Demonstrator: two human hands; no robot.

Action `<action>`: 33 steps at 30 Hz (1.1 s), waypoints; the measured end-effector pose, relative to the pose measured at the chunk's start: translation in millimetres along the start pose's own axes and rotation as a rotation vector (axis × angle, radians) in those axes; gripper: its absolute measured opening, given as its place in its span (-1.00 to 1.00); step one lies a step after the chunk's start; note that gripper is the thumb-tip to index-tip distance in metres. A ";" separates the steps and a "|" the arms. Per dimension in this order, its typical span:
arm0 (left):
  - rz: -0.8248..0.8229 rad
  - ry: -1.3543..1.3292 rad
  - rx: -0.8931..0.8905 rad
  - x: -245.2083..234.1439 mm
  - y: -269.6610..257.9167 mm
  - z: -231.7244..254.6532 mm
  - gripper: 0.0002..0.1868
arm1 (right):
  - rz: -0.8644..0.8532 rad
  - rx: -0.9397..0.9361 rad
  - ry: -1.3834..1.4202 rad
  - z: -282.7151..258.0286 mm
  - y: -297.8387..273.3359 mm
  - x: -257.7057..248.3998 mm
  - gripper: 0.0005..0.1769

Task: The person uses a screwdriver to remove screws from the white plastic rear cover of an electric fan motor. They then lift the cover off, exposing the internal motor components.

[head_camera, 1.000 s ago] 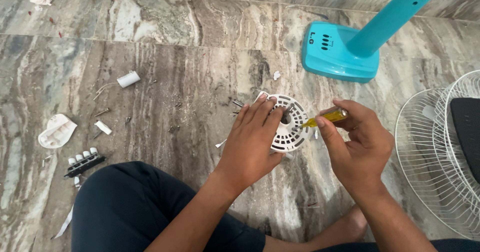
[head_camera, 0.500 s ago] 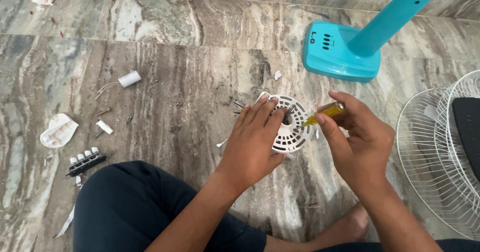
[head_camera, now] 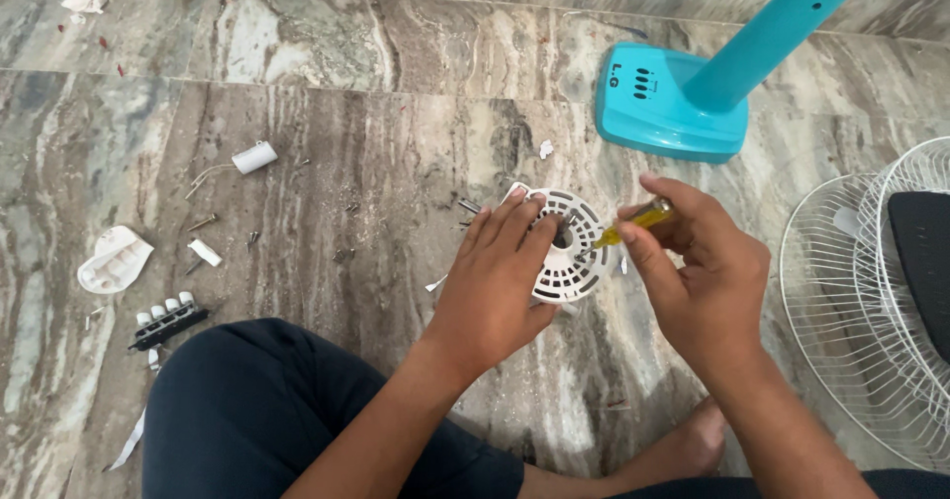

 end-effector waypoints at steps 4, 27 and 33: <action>-0.016 -0.006 -0.012 1.3 0.4 0.0 -0.13 | 0.043 0.080 0.050 9.3 -2.5 -0.6 -0.56; -0.004 0.007 0.028 -0.9 -2.6 8.1 -0.13 | -0.081 0.054 -0.045 -0.1 9.6 4.6 -0.52; -0.018 -0.003 0.044 -0.6 0.1 9.6 -0.13 | -0.029 -0.010 0.021 -0.5 4.1 0.8 -0.49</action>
Point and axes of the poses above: each hand's wrist, its own y-axis towards the middle knuckle, its own x-axis out of the palm, z = x × y, the point moved 8 cm from there along y, towards the middle knuckle, and after that the axes turned 15 degrees about y, right-handed, at the moved point
